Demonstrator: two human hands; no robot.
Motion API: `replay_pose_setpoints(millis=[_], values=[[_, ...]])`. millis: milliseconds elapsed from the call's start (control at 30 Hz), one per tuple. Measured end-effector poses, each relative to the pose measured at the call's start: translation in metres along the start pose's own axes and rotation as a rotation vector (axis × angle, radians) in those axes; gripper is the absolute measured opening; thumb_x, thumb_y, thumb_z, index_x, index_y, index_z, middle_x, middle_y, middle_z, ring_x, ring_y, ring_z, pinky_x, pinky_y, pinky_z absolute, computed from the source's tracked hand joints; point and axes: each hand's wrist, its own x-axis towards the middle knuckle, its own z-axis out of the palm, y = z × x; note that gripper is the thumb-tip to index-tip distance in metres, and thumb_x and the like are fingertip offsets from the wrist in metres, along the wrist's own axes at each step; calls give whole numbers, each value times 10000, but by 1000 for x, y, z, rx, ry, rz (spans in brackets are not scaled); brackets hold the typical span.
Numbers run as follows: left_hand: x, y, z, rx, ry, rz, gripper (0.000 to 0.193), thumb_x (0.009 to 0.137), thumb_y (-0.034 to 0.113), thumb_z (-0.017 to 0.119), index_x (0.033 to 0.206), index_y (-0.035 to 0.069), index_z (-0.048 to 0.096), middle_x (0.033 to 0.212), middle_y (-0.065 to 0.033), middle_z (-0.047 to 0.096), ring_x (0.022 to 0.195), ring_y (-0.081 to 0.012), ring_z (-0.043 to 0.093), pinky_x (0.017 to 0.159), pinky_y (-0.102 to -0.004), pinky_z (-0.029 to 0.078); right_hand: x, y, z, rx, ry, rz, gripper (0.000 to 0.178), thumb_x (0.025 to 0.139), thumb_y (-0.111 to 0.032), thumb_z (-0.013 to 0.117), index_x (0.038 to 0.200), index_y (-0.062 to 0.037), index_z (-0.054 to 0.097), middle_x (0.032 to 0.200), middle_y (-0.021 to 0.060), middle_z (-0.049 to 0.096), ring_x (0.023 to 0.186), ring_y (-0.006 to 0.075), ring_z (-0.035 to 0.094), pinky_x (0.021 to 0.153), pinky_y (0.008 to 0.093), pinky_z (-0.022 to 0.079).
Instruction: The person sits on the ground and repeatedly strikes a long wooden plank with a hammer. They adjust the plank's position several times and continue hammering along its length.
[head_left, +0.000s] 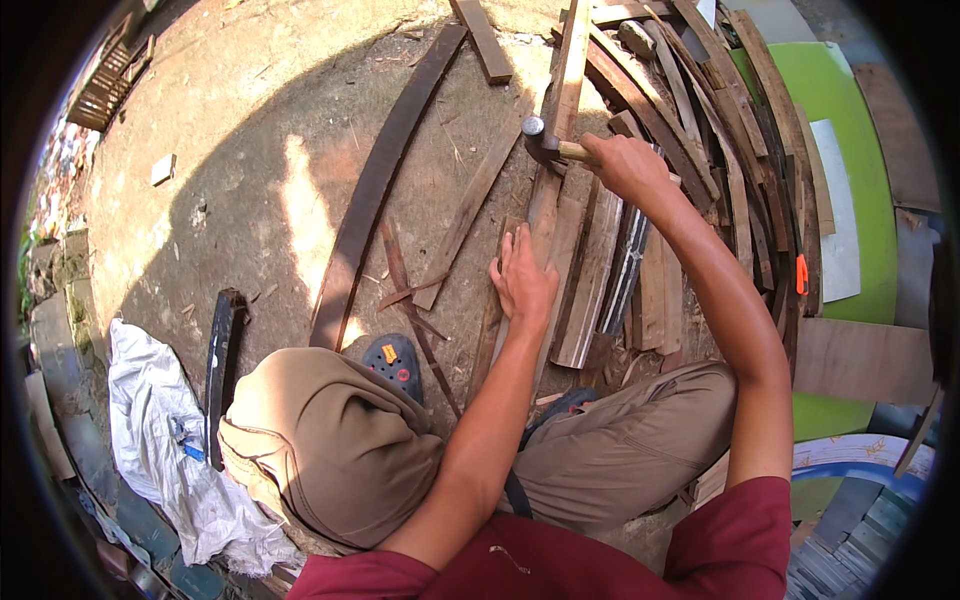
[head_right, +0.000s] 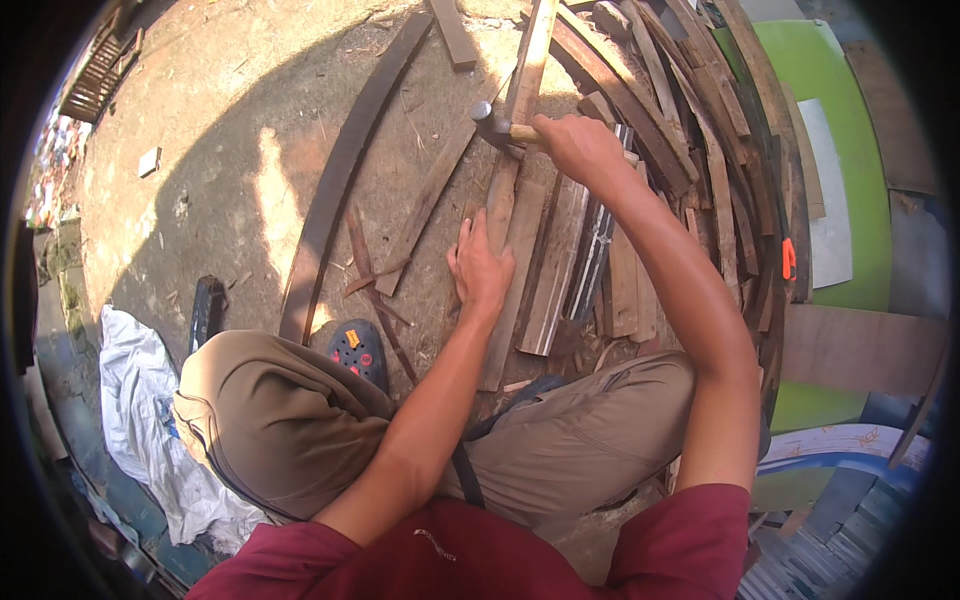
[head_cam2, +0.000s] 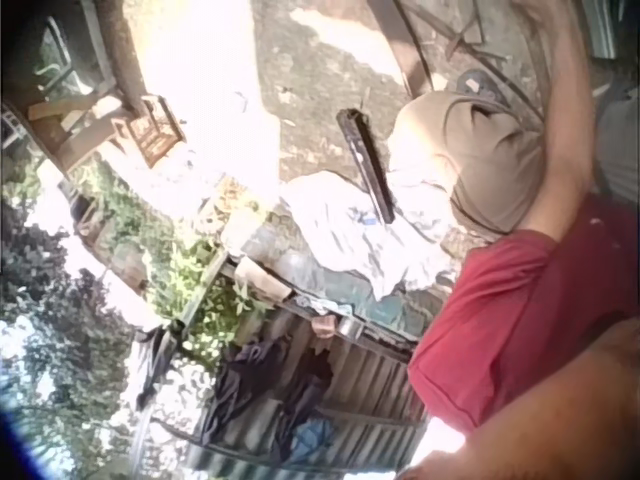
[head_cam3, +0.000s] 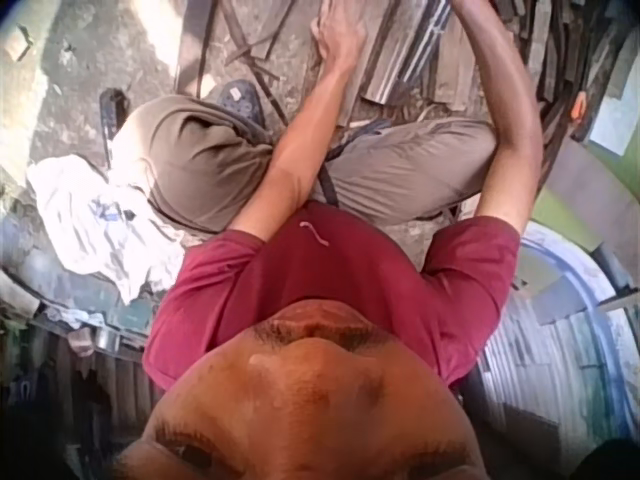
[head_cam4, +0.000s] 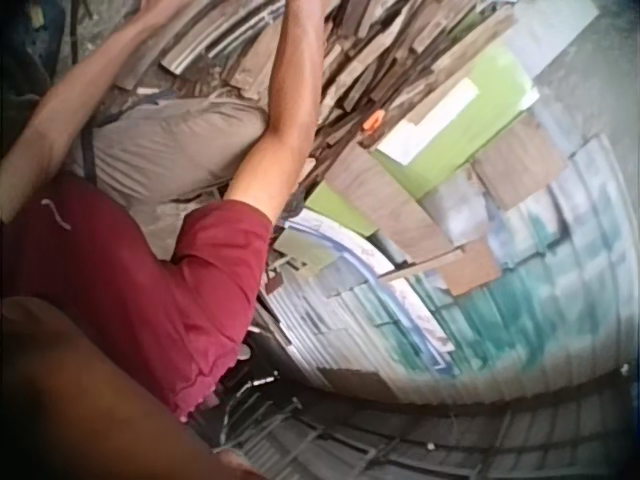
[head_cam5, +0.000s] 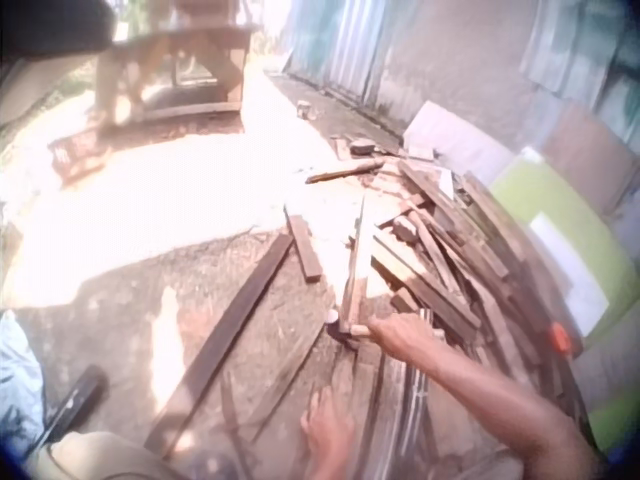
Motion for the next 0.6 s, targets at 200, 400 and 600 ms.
replay_pose_setpoints(millis=[200, 400, 600], values=[[2, -3, 0, -10, -4, 4, 764, 807, 179, 757, 1499, 68, 455, 1425, -122, 594, 1463, -248, 388, 1176, -500, 250, 8, 5, -4, -130, 8, -124, 115, 934, -108, 524, 1022, -114, 598, 786, 177, 702, 749, 382, 713, 641, 518, 545], [-1, -1, 0, -2, -21, -17, 775, 804, 189, 763, 1504, 77, 452, 1439, -119, 584, 1464, -246, 390, 1183, -497, 241, 2, 22, -3, -92, -51, -132, 116, 940, -126, 537, 1054, -105, 545, 784, 197, 689, 759, 416, 690, 636, 543, 526], [-2, -1, 3, 11, -10, -2, 771, 807, 175, 752, 1506, 64, 446, 1472, -125, 559, 1477, -254, 378, 1196, -504, 223, -7, 32, 13, -61, 0, -113, 152, 910, -87, 518, 1053, -127, 555, 780, 189, 689, 738, 419, 685, 639, 547, 526]])
